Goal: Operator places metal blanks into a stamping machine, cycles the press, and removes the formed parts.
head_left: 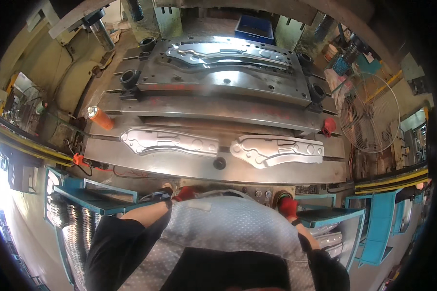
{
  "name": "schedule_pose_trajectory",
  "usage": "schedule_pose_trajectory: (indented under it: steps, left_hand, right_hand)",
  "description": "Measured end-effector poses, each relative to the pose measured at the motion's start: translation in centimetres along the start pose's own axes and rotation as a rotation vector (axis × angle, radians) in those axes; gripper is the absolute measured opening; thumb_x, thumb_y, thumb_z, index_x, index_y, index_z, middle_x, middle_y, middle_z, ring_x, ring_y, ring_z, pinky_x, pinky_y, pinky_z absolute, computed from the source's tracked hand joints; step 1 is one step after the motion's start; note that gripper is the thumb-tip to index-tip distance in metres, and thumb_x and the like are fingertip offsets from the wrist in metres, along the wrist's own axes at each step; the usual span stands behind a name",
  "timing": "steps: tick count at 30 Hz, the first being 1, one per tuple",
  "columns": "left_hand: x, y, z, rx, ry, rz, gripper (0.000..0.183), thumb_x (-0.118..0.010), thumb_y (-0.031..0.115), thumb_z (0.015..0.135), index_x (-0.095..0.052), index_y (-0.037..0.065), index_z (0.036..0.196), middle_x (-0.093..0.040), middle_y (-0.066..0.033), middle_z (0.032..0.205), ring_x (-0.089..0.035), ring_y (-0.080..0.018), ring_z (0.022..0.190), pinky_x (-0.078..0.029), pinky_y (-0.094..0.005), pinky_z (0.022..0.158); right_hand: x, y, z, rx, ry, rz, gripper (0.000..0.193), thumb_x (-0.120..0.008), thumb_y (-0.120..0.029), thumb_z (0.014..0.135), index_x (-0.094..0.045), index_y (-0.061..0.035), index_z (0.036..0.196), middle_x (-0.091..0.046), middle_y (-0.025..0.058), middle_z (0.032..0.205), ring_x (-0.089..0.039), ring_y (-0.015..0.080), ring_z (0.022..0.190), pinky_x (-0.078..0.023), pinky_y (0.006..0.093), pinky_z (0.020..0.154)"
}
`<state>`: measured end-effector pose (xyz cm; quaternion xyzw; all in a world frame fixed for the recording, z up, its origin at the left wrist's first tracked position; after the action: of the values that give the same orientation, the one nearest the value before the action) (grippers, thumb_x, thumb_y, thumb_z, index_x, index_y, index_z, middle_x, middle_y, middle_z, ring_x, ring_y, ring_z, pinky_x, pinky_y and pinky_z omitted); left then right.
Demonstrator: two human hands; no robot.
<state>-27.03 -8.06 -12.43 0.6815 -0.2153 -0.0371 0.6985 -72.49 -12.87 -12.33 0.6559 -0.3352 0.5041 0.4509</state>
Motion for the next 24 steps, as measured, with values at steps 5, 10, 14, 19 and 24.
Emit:
schedule_pose_trajectory:
  steps: [5,10,14,19,24]
  left_hand:
    - [-0.6,-0.4,0.8,-0.005,-0.035,0.030,0.040,-0.065,0.022,0.079,-0.058,0.006,0.115,-0.062,-0.0146,0.109,-0.057,-0.0268,0.104,-0.044,-0.0386,0.089]
    - [-0.4,-0.8,0.2,0.001,-0.018,0.036,0.039,-0.065,0.023,0.079,-0.059,0.007,0.113,-0.063,-0.0144,0.107,-0.058,-0.0272,0.102,-0.045,-0.0388,0.087]
    - [-0.7,-1.2,0.7,-0.007,-0.041,0.053,0.038,-0.065,0.024,0.079,-0.059,0.007,0.112,-0.063,-0.0143,0.106,-0.059,-0.0275,0.101,-0.046,-0.0389,0.086]
    - [-0.5,-1.8,1.0,-0.011,-0.055,0.071,0.036,-0.064,0.024,0.079,-0.060,0.008,0.111,-0.063,-0.0142,0.105,-0.059,-0.0278,0.099,-0.047,-0.0391,0.085]
    - [-0.2,-2.4,1.0,-0.014,-0.079,0.090,0.035,-0.064,0.025,0.079,-0.061,0.008,0.110,-0.064,-0.0140,0.104,-0.060,-0.0282,0.097,-0.048,-0.0392,0.083]
  right_hand:
    - [-5.0,0.3,-0.1,-0.047,-0.184,-0.113,0.016,-0.054,-0.025,0.078,-0.067,-0.0155,0.079,-0.066,0.0086,0.079,-0.065,0.0241,0.074,-0.046,0.0406,0.059]
    - [-5.3,0.1,2.0,-0.017,-0.307,-0.116,0.018,-0.053,-0.023,0.081,-0.069,-0.0153,0.085,-0.068,0.0079,0.087,-0.066,0.0237,0.079,-0.049,0.0407,0.063]
    - [-2.1,-0.3,0.4,0.147,-0.128,0.061,0.020,-0.052,-0.019,0.084,-0.070,-0.0153,0.090,-0.068,0.0085,0.091,-0.066,0.0240,0.084,-0.050,0.0412,0.066]
    - [1.4,-0.3,1.8,0.010,-0.171,0.178,0.023,-0.049,-0.020,0.087,-0.069,-0.0144,0.097,-0.067,0.0103,0.099,-0.065,0.0236,0.091,-0.050,0.0399,0.071]
    - [2.1,-0.7,1.7,-0.014,-0.450,-0.009,0.024,-0.048,-0.020,0.089,-0.068,-0.0145,0.101,-0.066,0.0107,0.104,-0.064,0.0231,0.094,-0.050,0.0401,0.075]
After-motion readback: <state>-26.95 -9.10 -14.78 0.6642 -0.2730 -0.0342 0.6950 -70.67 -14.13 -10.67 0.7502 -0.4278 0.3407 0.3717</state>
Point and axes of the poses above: each hand's wrist, its own z-axis towards the middle knuckle, its own x-axis out of the back of the hand, y = z × x, the point moved 9 cm from there along z, towards the middle knuckle
